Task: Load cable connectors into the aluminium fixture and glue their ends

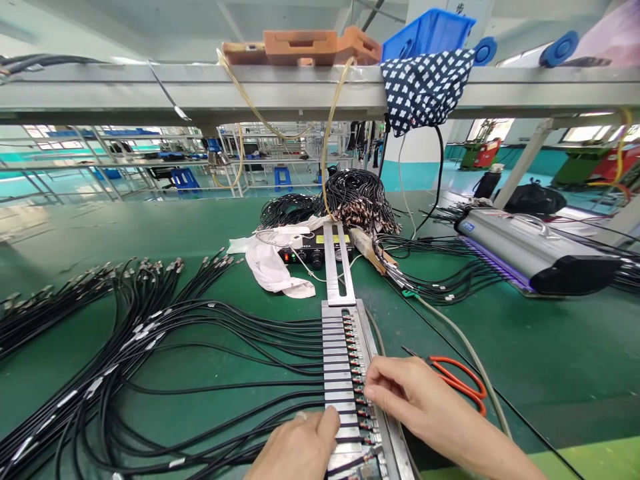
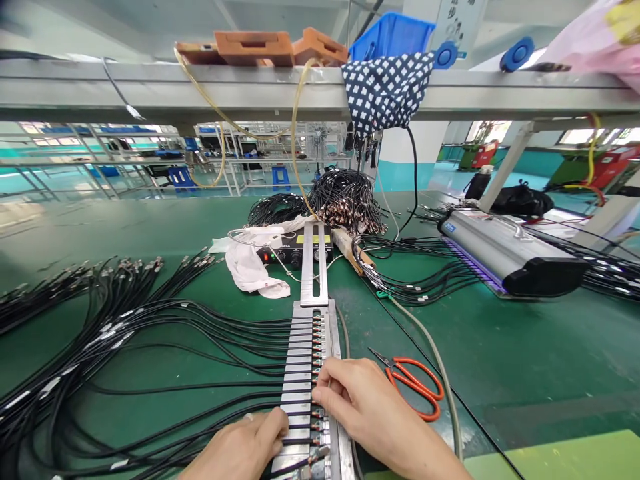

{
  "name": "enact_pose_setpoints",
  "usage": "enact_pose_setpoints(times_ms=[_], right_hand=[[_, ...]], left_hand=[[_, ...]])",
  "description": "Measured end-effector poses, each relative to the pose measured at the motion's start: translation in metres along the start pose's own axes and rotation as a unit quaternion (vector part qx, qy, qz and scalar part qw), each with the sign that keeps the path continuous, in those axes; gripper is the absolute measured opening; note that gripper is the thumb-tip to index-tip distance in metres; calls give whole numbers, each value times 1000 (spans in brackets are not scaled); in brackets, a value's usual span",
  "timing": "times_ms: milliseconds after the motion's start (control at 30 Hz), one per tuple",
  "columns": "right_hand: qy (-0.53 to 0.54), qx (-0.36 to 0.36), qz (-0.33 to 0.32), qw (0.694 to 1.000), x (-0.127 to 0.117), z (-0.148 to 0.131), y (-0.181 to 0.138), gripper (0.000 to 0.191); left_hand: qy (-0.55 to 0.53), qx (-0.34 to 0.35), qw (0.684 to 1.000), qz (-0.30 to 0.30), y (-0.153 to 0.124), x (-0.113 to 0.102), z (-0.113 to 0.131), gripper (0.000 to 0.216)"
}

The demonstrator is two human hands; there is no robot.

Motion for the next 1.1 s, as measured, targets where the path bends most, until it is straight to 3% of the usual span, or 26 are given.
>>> enact_pose_setpoints(times_ms=[400,533,667,733,900,1100], right_hand=[[-89,12,-35,995,8,4,1,13],[-126,30,-29,991,9,12,4,9],[-193,96,18,976,-1,40,5,3],[-223,132,43,965,-11,57,3,5],[-303,222,89,923,-38,84,-1,8],[-339,237,94,906,-51,81,8,14]], left_hand=[[37,2,997,-68,4,-8,3,19],[40,2,998,-45,4,-9,5,16],[2,-3,1000,-24,4,-2,-3,12],[-27,0,1000,9,4,3,-11,18],[-102,68,977,176,-3,-5,-21,27],[-180,0,957,229,-7,-18,-19,31]])
Point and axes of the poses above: each hand's wrist, its own y-axis towards the middle knuckle, its own x-axis out of the palm, z = x × y, the point moved 1 cm from there along y, towards the middle knuckle, and after that the axes turned 14 degrees about x, right-handed, at the moved point
